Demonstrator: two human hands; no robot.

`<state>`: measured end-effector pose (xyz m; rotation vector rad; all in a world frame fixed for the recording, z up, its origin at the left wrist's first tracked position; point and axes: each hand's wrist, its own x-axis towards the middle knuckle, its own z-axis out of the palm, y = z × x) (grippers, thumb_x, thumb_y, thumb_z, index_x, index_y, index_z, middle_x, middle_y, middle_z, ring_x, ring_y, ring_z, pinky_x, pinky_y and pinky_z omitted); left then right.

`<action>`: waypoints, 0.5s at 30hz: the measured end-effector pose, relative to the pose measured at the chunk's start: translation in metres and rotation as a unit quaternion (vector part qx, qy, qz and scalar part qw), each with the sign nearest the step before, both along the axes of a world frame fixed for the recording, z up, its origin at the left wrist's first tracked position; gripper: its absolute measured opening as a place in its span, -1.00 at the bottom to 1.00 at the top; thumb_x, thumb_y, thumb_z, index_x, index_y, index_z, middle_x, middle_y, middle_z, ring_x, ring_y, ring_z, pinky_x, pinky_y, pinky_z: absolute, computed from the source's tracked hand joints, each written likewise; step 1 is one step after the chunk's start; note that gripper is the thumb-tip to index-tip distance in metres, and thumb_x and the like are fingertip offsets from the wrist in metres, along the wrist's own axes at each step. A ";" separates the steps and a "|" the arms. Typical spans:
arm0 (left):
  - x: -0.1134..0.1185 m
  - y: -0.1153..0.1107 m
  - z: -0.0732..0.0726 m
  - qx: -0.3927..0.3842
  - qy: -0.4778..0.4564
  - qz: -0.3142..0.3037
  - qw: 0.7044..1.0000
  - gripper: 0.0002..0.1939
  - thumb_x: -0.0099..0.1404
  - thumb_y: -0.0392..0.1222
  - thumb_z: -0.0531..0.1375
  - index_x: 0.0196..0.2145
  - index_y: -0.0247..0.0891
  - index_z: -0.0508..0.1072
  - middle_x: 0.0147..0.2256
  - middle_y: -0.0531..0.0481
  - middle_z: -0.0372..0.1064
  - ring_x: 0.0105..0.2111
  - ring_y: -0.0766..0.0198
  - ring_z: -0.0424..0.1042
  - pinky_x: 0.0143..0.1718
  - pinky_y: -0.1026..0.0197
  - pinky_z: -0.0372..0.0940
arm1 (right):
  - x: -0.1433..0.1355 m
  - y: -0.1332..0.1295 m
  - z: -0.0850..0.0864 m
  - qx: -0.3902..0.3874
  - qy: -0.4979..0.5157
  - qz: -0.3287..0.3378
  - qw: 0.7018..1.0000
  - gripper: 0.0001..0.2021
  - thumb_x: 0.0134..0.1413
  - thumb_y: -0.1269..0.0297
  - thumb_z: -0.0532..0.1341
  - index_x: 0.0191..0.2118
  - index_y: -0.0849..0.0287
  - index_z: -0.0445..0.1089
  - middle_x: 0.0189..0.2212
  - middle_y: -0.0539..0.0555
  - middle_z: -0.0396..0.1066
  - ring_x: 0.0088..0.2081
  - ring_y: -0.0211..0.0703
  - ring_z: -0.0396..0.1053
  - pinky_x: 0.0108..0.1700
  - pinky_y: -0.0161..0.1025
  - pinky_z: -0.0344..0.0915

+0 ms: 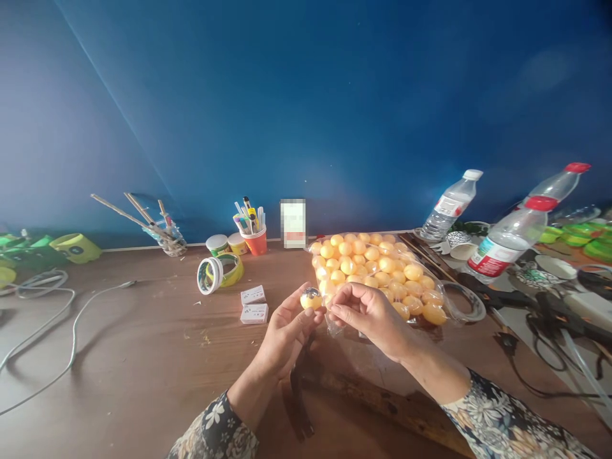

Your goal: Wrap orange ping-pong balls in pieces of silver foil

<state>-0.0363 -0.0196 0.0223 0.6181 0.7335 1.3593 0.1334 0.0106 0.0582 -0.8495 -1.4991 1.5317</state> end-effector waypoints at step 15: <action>0.005 -0.003 0.001 0.003 0.076 0.014 0.997 -0.52 0.02 -0.31 0.40 -0.06 -0.24 0.45 -0.18 -0.11 0.52 -0.26 0.22 0.52 -0.20 0.25 0.37 | 0.004 0.004 -0.015 0.040 -0.026 -0.045 0.998 -0.79 0.06 0.11 0.28 -0.33 0.16 0.43 -0.47 -0.01 0.43 -0.44 -0.23 0.38 -0.32 -0.25 0.38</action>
